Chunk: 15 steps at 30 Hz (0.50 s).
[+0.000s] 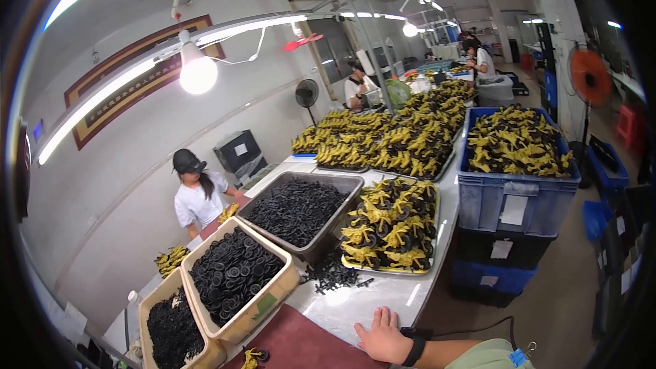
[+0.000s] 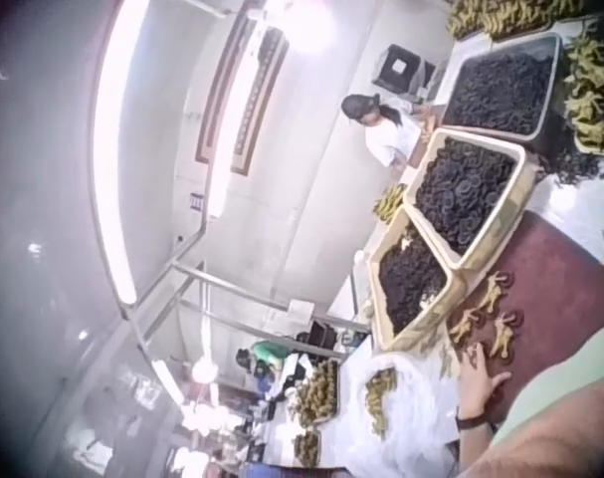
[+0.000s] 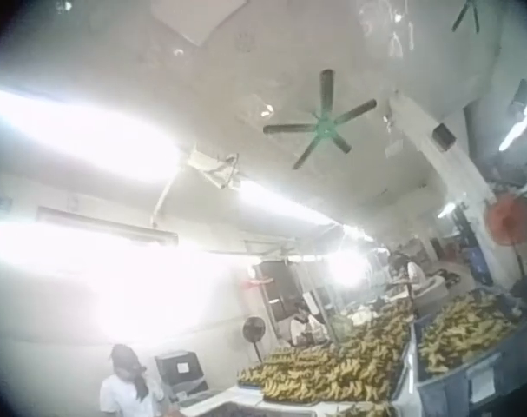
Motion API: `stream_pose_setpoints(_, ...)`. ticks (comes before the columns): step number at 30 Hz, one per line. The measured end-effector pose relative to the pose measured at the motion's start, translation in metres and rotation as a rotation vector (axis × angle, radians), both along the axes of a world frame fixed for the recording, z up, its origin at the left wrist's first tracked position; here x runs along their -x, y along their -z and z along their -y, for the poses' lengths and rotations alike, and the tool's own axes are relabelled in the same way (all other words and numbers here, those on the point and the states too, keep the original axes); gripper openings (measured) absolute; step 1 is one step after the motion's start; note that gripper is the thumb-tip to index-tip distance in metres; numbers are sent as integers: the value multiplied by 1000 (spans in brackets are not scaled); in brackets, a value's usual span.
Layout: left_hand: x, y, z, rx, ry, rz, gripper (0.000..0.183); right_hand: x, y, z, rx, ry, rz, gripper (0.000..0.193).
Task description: Assembling small yellow and black toy motorcycle parts at a factory workstation.
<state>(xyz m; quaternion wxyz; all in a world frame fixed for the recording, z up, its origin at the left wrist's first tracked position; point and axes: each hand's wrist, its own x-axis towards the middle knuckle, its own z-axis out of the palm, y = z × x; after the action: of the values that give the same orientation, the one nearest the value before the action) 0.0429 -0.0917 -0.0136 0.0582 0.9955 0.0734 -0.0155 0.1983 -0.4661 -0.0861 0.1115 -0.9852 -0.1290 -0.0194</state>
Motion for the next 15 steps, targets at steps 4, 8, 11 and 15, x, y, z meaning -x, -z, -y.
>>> stream_pose_setpoints(4,-6,-16,19,-9,-39,48,100,2,1,3,-14,-1,-4,58)
stream_pose_setpoints(8,-5,-23,30,-11,-72,107,92,0,-5,3,-26,-9,-10,58)
stream_pose_setpoints(11,-10,-29,36,22,-115,91,90,1,-5,4,-28,5,-35,58)
stream_pose_setpoints(15,-16,-18,27,-40,-73,121,97,1,2,4,-31,69,-31,59)
